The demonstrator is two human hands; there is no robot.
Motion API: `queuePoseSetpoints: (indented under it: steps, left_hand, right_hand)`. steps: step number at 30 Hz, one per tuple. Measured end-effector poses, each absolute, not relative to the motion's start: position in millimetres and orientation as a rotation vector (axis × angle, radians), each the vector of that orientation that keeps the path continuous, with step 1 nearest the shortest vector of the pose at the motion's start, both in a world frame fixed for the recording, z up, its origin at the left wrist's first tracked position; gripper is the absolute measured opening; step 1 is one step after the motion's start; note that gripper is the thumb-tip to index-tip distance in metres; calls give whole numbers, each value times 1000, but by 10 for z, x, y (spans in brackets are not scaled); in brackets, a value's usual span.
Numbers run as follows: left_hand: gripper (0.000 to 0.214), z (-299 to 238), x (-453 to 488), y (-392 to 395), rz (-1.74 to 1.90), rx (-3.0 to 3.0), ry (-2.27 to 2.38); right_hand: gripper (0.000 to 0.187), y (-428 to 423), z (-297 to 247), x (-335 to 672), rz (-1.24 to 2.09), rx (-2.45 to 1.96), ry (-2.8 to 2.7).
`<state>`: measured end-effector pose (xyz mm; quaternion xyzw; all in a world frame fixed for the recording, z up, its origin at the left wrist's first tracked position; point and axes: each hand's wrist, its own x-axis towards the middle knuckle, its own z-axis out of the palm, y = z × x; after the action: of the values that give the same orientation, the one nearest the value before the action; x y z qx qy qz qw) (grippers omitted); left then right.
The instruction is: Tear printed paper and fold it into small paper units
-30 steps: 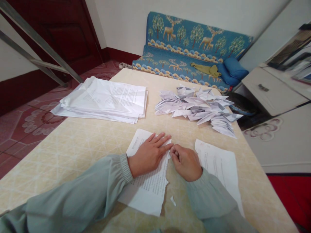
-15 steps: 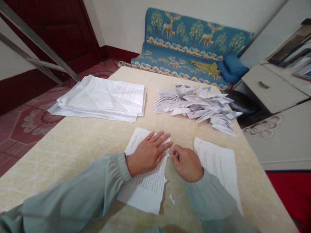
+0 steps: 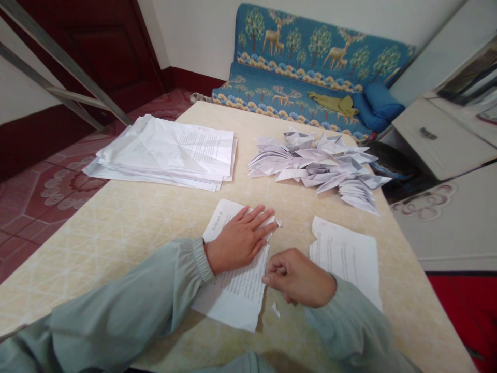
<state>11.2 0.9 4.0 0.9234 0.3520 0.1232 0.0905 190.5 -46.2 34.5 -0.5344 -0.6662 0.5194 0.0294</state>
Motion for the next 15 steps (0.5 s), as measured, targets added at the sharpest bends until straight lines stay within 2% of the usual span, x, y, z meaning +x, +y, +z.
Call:
queuePoseSetpoints:
  steps: [4,11,15]
  left_hand:
    - [45,70,92,20,381,2719,1048]
    - [45,299,-17,-115,443,2663,1049]
    - [45,178,-23,-261,355,2708,1005]
  right_hand:
    - [11,-507,300,1823,1592,-1641,-2018]
    - [11,-384,240,1766,1421,-1745,-1587]
    - [12,-389,206,1748,1348,-1701,-1614]
